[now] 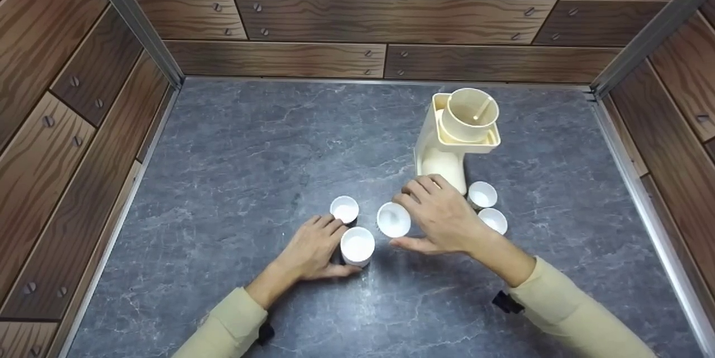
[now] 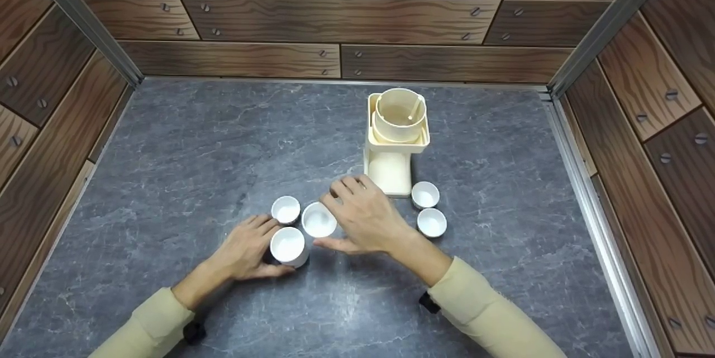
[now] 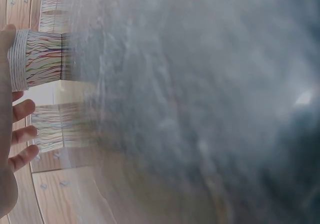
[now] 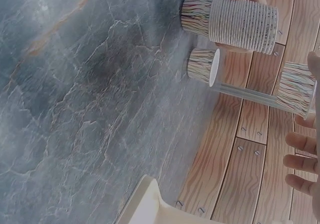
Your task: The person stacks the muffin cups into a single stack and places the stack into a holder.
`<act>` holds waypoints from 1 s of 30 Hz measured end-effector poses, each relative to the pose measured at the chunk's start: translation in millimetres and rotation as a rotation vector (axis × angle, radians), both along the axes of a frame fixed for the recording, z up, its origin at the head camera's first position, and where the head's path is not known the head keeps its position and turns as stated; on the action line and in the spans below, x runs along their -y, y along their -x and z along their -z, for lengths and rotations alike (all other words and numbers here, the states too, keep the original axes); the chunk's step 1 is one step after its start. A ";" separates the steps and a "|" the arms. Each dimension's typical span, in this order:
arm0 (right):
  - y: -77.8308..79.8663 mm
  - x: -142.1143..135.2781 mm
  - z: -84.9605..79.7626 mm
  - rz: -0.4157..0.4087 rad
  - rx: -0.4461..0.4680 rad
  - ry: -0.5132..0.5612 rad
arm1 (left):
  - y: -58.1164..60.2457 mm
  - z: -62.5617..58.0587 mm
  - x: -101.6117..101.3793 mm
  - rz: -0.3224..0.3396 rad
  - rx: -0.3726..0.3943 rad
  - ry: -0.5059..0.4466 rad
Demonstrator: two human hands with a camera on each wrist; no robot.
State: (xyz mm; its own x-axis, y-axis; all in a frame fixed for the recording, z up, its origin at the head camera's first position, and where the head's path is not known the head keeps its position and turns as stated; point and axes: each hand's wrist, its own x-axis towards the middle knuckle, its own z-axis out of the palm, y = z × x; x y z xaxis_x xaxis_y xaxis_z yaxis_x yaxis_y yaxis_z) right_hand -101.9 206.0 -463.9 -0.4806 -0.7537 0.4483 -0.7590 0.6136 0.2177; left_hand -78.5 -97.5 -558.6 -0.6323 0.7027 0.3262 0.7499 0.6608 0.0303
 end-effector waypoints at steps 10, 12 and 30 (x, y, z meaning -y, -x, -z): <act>-1.7 7.8 -1.0 -0.023 -0.004 0.027 | 0.9 -0.2 -0.1 0.003 -0.003 0.012; -2.5 10.1 -1.2 -0.029 -0.005 0.028 | 1.0 -0.1 -0.3 0.004 -0.004 0.011; -10.8 28.7 9.4 -0.081 0.037 0.047 | 0.5 1.2 -0.7 0.009 -0.045 -0.012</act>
State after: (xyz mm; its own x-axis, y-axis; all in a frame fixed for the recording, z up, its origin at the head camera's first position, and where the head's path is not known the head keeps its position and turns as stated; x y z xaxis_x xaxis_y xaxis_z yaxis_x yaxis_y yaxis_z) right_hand -91.1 177.3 -473.3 -0.4361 -0.7692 0.4671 -0.8134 0.5590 0.1611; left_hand -79.0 -96.8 -559.8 -0.6110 0.7038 0.3624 0.7564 0.6541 0.0047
